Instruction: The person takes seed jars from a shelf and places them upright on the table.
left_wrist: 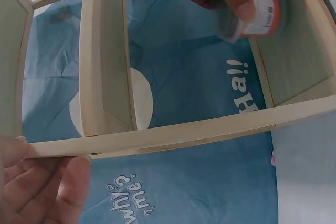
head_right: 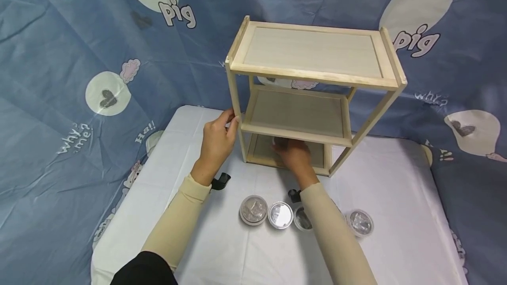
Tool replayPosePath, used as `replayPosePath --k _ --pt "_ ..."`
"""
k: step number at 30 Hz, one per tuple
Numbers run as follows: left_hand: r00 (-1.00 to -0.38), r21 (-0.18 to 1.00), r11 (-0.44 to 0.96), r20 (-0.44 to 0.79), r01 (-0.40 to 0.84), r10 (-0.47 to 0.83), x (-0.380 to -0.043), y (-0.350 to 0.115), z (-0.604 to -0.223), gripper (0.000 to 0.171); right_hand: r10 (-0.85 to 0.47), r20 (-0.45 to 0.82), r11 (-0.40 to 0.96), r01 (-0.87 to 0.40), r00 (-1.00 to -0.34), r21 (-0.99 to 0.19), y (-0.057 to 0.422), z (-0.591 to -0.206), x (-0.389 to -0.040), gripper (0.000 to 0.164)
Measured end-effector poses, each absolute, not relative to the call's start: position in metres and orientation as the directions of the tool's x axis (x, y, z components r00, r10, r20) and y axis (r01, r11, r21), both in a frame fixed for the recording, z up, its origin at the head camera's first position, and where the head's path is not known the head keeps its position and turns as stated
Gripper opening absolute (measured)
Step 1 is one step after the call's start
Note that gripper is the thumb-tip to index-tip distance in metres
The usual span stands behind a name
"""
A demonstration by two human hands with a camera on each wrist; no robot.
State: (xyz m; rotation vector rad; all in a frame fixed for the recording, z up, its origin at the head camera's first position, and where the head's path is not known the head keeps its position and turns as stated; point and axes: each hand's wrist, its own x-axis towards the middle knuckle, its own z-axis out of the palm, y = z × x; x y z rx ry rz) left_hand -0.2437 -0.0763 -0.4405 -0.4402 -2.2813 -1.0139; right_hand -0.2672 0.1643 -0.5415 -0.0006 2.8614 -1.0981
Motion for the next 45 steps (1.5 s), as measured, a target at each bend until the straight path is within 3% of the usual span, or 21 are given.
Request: replayPosePath --k 10,29,35,45 --pt "-0.771 0.556 0.661 0.635 0.504 0.053 -0.244 -0.077 -0.440 0.024 -0.028 -0.005 0.794 -0.019 -1.000 -0.608 0.165 -0.530 -0.254 0.093" --pt "-0.785 0.564 0.664 0.617 0.491 0.057 -0.244 -0.077 -0.440 0.025 -0.138 0.219 0.815 -0.237 -0.966 -0.529 0.135 -0.508 -0.210 0.080" --pt "-0.786 0.563 0.666 0.616 0.489 0.055 -0.243 -0.077 -0.441 0.025 -0.204 0.235 0.781 -0.303 -0.950 -0.546 0.125 -0.504 -0.197 0.087" --pt "-0.778 0.564 0.661 0.626 0.495 0.049 -0.244 -0.076 -0.440 0.022 -0.289 0.231 0.747 -0.369 -0.929 -0.553 0.104 -0.509 -0.180 0.082"
